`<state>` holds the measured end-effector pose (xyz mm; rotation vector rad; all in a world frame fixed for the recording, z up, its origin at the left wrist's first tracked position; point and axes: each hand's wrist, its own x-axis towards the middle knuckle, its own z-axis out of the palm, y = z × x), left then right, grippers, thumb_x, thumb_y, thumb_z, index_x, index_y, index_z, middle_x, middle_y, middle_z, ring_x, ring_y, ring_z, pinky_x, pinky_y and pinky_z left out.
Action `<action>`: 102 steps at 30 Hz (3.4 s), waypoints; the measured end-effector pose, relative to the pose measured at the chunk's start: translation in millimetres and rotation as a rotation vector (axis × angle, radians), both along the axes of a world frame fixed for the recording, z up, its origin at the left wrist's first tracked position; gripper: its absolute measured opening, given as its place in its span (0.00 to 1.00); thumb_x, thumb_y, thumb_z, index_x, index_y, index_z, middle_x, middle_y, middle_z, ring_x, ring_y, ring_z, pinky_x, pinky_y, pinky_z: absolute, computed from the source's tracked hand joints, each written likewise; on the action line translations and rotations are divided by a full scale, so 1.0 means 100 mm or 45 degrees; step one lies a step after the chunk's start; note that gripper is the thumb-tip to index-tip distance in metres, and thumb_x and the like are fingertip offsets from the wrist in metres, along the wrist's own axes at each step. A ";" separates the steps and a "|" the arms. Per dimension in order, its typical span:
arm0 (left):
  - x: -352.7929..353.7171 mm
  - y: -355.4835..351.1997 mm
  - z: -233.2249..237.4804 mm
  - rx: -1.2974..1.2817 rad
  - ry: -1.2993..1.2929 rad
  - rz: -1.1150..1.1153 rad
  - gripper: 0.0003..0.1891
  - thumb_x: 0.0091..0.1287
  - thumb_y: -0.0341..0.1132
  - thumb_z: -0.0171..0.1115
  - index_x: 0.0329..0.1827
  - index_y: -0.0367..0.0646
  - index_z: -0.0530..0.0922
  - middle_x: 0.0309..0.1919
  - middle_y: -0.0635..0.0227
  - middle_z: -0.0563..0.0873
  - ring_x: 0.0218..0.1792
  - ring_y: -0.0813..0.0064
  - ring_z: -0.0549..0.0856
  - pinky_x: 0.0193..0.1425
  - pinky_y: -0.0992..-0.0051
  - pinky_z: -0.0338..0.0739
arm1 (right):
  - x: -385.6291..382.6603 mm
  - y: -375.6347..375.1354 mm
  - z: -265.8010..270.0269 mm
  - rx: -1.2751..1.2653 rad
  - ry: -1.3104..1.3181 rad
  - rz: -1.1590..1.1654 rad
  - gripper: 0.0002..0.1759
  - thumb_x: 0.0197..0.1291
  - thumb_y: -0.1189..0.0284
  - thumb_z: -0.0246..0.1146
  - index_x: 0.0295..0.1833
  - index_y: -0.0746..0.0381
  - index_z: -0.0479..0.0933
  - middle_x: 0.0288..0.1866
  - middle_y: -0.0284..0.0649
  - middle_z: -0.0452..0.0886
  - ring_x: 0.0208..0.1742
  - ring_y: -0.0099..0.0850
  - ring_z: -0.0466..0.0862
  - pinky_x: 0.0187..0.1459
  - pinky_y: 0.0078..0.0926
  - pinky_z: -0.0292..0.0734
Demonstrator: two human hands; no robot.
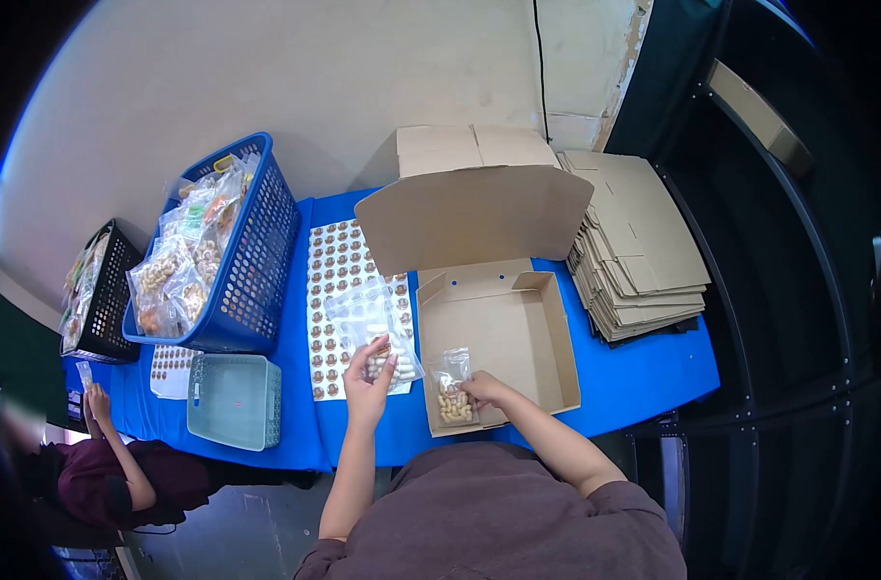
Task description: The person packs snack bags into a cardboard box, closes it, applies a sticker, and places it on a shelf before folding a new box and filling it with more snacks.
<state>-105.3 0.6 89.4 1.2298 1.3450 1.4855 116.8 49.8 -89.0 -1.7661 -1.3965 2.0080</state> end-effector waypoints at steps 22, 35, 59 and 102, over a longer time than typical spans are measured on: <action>0.58 -0.06 0.17 -0.121 -0.252 -0.187 0.32 0.70 0.30 0.61 0.76 0.44 0.60 0.54 0.65 0.81 0.45 0.86 0.76 0.50 0.83 0.72 | -0.30 -0.18 1.93 0.718 0.955 -0.327 0.19 0.71 0.67 0.58 0.61 0.64 0.65 0.50 0.37 0.79 0.47 0.22 0.81 0.47 0.18 0.77; 0.70 -0.15 0.37 -0.080 -0.056 -0.058 0.23 0.74 0.28 0.52 0.72 0.42 0.68 0.30 0.80 0.78 0.29 0.93 0.68 0.33 0.88 0.65 | -0.15 -0.30 2.16 0.453 0.943 -0.470 0.15 0.73 0.64 0.56 0.55 0.63 0.71 0.43 0.34 0.80 0.40 0.16 0.79 0.43 0.17 0.76; 0.70 -0.21 0.40 -0.101 -0.183 -0.215 0.24 0.75 0.33 0.53 0.73 0.39 0.65 0.36 0.75 0.80 0.33 0.90 0.71 0.41 0.87 0.69 | 0.06 -0.36 2.25 0.427 0.890 -0.317 0.17 0.71 0.69 0.57 0.59 0.68 0.74 0.47 0.34 0.82 0.49 0.19 0.79 0.52 0.21 0.75; 0.76 -0.28 0.32 -0.193 -0.118 -0.338 0.25 0.73 0.29 0.55 0.73 0.43 0.65 0.35 0.76 0.79 0.28 0.93 0.67 0.31 0.89 0.63 | 0.21 -0.53 2.16 0.099 1.213 -0.662 0.17 0.69 0.70 0.60 0.59 0.67 0.73 0.50 0.37 0.82 0.49 0.20 0.81 0.53 0.22 0.74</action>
